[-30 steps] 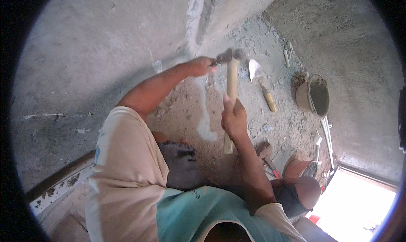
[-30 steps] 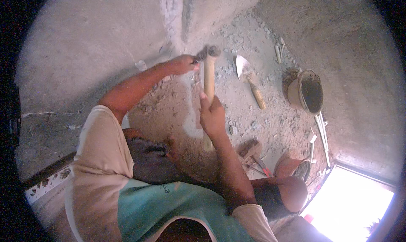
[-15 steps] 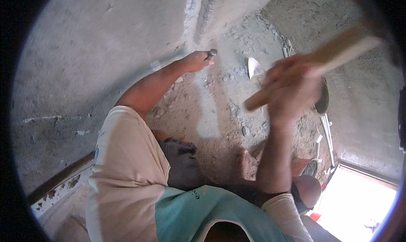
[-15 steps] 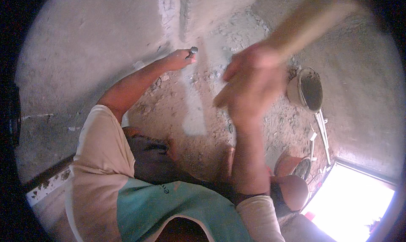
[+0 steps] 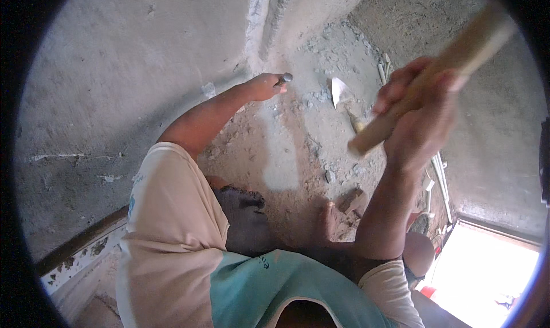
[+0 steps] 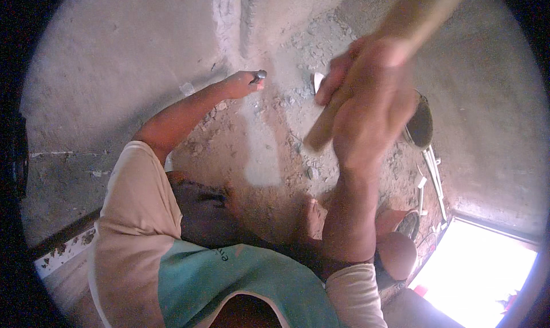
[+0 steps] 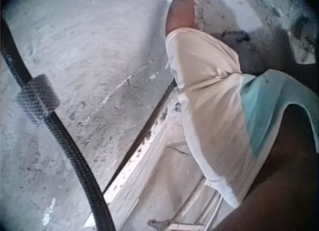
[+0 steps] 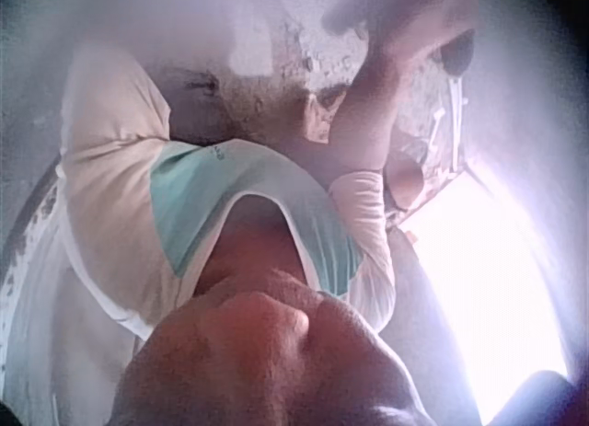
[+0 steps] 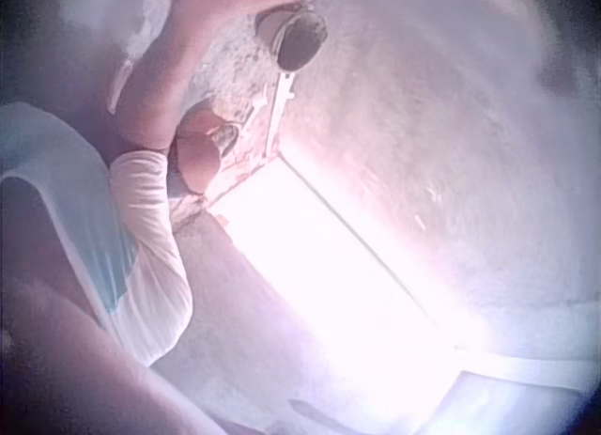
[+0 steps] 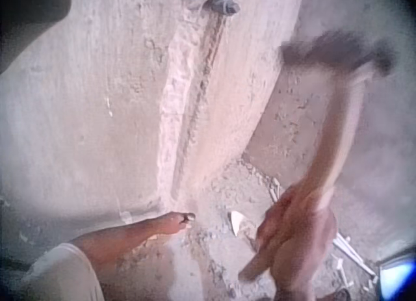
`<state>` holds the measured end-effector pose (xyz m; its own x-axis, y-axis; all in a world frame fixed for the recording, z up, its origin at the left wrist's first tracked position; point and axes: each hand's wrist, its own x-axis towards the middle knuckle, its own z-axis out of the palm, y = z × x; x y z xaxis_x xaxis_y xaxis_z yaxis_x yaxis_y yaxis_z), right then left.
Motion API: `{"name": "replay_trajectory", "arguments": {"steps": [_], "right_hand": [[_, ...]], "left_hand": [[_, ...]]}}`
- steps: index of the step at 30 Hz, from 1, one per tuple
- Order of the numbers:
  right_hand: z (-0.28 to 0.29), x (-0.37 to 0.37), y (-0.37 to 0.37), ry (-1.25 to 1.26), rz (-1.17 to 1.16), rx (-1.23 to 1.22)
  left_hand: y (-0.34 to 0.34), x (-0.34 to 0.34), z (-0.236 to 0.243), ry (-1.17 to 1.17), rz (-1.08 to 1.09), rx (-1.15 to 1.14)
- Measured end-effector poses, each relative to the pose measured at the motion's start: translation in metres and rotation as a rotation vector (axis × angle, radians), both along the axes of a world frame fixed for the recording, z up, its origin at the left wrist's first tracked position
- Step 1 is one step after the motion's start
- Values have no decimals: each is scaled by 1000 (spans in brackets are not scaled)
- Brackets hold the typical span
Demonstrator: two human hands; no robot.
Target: The person uses a hammer and a chisel to carve a vertical groove into a concrete wall.
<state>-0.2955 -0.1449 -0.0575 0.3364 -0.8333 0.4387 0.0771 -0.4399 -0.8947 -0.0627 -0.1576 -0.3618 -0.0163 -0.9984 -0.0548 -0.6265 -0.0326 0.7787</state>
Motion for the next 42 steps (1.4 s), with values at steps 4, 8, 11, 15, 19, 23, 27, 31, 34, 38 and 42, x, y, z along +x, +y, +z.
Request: {"name": "replay_trajectory", "arguments": {"steps": [4, 8, 11, 15, 19, 23, 27, 31, 34, 38, 42], "right_hand": [[-26, 6, -5, -30, -35, -212], [-222, -31, 54, 727, -38, 449], [-187, -50, 82, 588, 47, 758], [-101, -45, 49, 459, -33, 542], [-19, -29, 20, 15, -43, 64], [-44, -15, 15, -90, -59, -54], [-231, -36, 61, 677, -15, 547], [-187, -51, 78, 543, -17, 768], [-149, -50, 54, 457, -43, 661], [-55, -42, 28, 43, -95, 333], [-29, -20, 11, -259, -43, -9]], "left_hand": [[-15, -5, 21, -27, -20, 23], [-8, -26, 6, -13, -80, 47], [8, -30, -34, -62, -94, -21], [1, -8, -16, -9, -60, 54], [14, -14, -13, -6, -60, -40], [9, -20, 8, -12, -67, 89], [1, -31, 7, -47, -99, 37], [23, -38, -28, -9, -91, -22], [2, -7, -12, -72, -28, 45], [5, -10, -3, -34, -31, 70], [8, -9, -11, -13, -55, 6]]}}
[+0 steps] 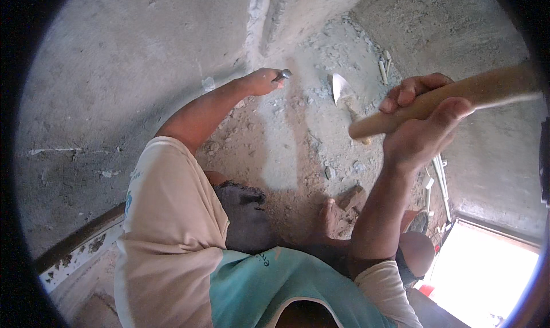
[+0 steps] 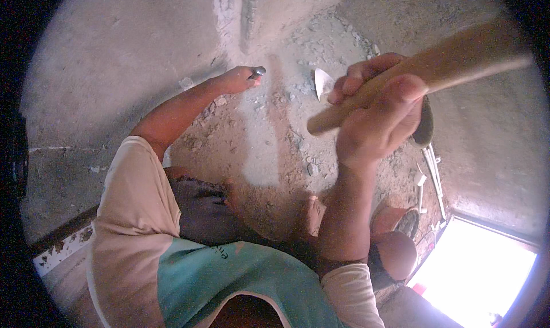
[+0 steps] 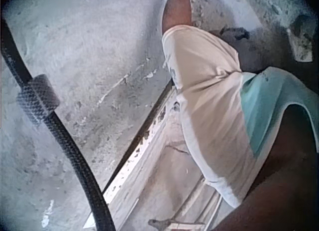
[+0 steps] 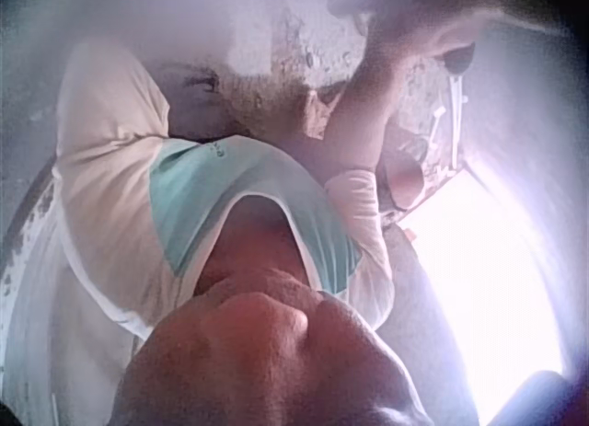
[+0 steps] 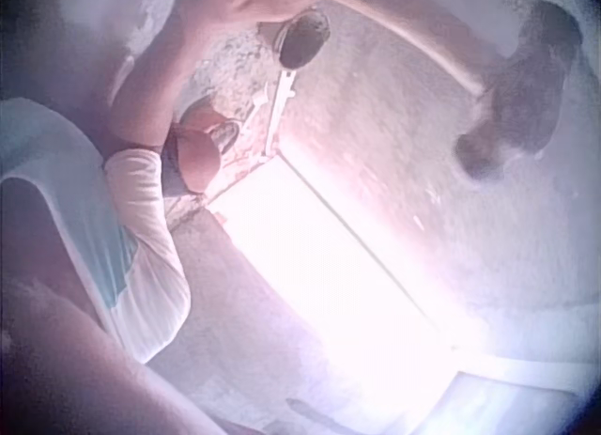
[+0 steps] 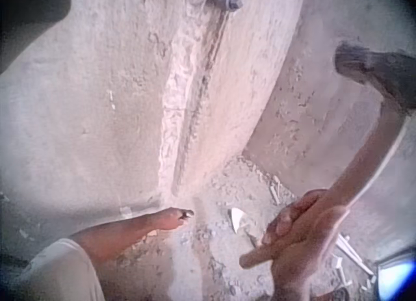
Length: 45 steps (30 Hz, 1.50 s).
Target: The person uses a hammer and a chisel to carve a vertical groove into a concrete wall.
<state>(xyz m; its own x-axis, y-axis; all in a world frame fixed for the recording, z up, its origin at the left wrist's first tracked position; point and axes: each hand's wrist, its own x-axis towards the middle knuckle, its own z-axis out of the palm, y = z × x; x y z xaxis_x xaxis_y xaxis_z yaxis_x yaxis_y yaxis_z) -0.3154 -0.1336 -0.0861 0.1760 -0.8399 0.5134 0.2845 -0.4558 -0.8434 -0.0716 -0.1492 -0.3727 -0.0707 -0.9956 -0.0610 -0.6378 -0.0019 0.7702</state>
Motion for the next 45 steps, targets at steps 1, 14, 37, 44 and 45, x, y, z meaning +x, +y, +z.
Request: {"name": "replay_trajectory", "arguments": {"steps": [1, 14, 37, 44, 45], "right_hand": [[-12, 4, 5, 59, -10, -18], [-154, -48, 45, 657, 100, 810], [-149, 9, 33, 955, 129, 606], [-80, 5, 22, 773, 162, 620], [-55, 1, 19, 675, 128, 514]], "left_hand": [[-1, -1, 2, 1, -9, -20], [-7, -22, 13, -2, 75, 27], [-9, -10, 18, 65, 178, -4], [-9, 10, -9, 87, 253, -162], [-10, -1, 3, 85, 232, -99]]}}
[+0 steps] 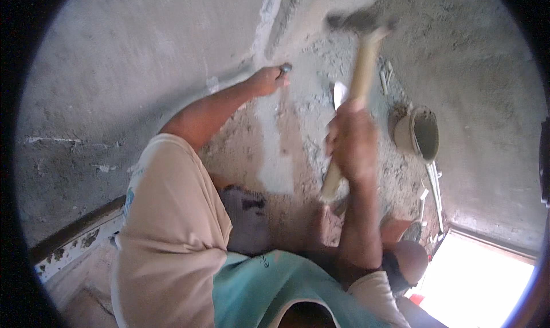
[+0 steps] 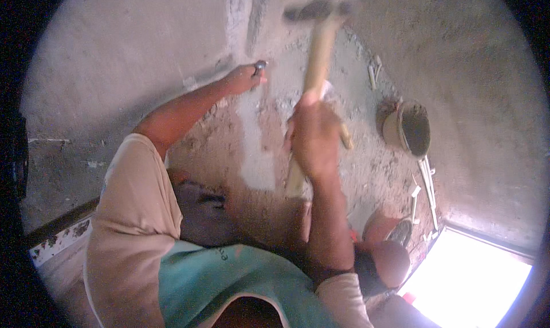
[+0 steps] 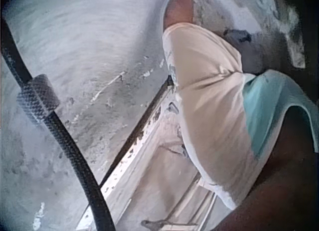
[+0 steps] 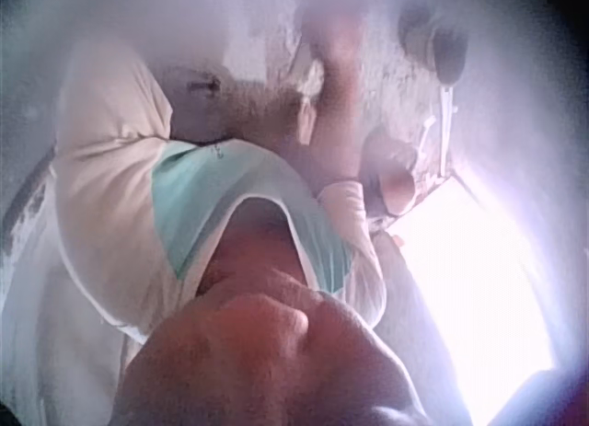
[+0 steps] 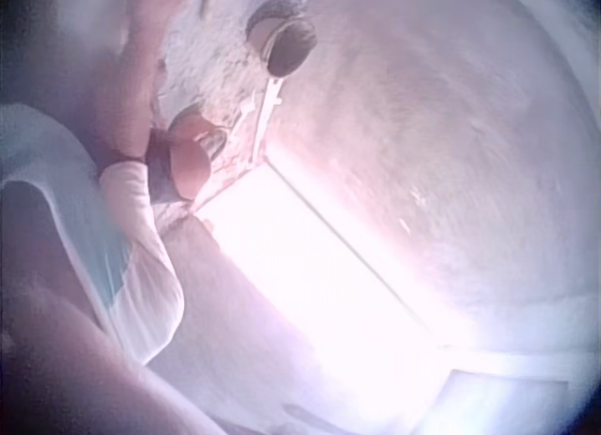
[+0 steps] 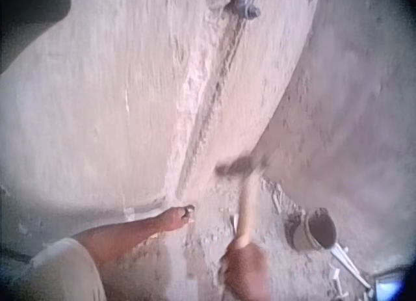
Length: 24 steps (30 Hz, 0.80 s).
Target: The person uses a hammer and a chisel to carve a vertical groove into a concrete wall.
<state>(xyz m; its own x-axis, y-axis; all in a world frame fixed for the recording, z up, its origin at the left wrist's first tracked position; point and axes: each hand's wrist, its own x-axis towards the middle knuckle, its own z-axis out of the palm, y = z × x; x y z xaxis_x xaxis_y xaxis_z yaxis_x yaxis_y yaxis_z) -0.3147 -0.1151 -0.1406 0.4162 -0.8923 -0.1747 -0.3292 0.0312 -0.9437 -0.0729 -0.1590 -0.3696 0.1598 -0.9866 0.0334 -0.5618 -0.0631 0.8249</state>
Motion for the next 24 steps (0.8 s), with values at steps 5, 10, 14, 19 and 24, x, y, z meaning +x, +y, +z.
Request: {"name": "replay_trajectory", "arguments": {"steps": [5, 10, 14, 19, 24], "right_hand": [[84, 26, -28, -462, -35, -523], [-39, -2, -32, 194, 11, -1023], [-103, 5, 19, 118, 4, 164], [-23, -10, 5, 27, -84, 64], [86, -9, -15, -262, -248, -337]], "left_hand": [[11, 1, 11, -36, -75, 64], [-2, -6, 13, -61, -95, 87], [-2, 21, -16, -153, -40, 16], [14, 12, -30, -140, 11, 10], [4, -12, 14, 24, -8, 13]]}}
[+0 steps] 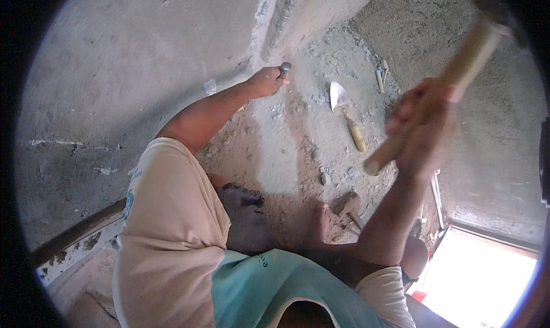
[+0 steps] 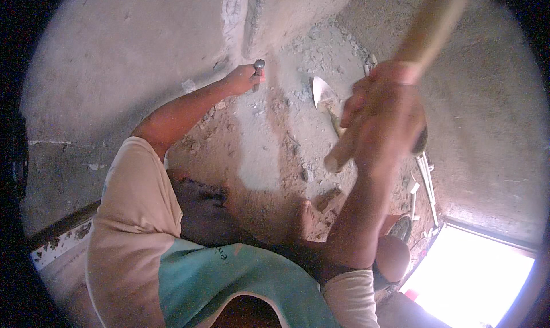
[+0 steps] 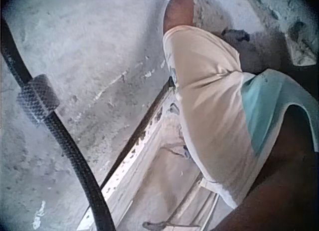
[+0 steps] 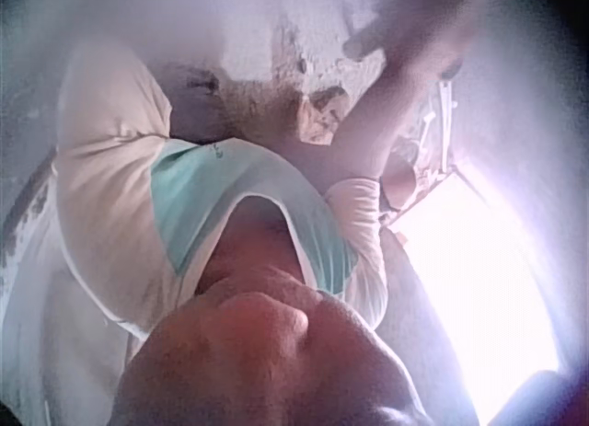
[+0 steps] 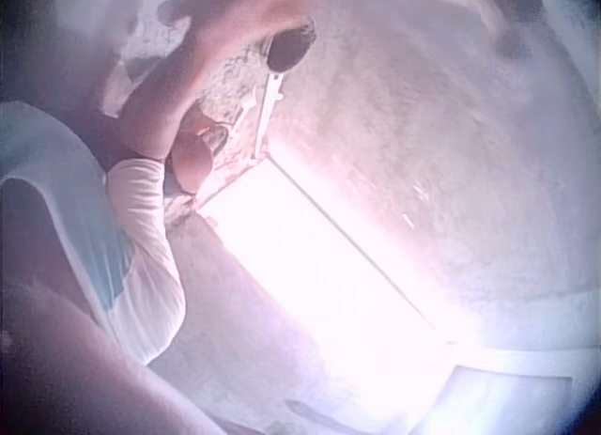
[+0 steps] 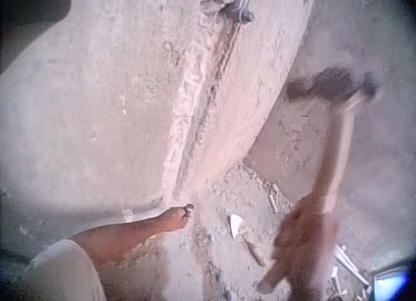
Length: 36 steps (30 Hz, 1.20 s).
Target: The person uses a hammer and a chisel to carve a vertical groove into a concrete wall.
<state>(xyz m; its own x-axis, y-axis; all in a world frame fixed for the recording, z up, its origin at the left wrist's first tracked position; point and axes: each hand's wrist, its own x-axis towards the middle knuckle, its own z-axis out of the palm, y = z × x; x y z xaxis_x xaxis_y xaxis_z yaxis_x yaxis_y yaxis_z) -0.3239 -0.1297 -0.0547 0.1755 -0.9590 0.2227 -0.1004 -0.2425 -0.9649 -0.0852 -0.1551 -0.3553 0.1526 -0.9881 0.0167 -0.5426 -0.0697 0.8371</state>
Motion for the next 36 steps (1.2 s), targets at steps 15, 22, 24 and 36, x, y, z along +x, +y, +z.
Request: {"name": "replay_trajectory", "arguments": {"steps": [15, 22, 24, 36], "right_hand": [[-197, -8, 45, 349, 192, 599], [-93, -13, 18, 194, 119, 330], [-55, -11, 3, 38, 146, -8], [-198, -38, 48, 348, 187, 625]], "left_hand": [[-6, -3, 0, -162, -197, 2], [-7, -6, 1, -101, -231, 38], [-7, -7, 5, -146, -250, 52], [-22, -12, -24, -196, -426, -39]]}}
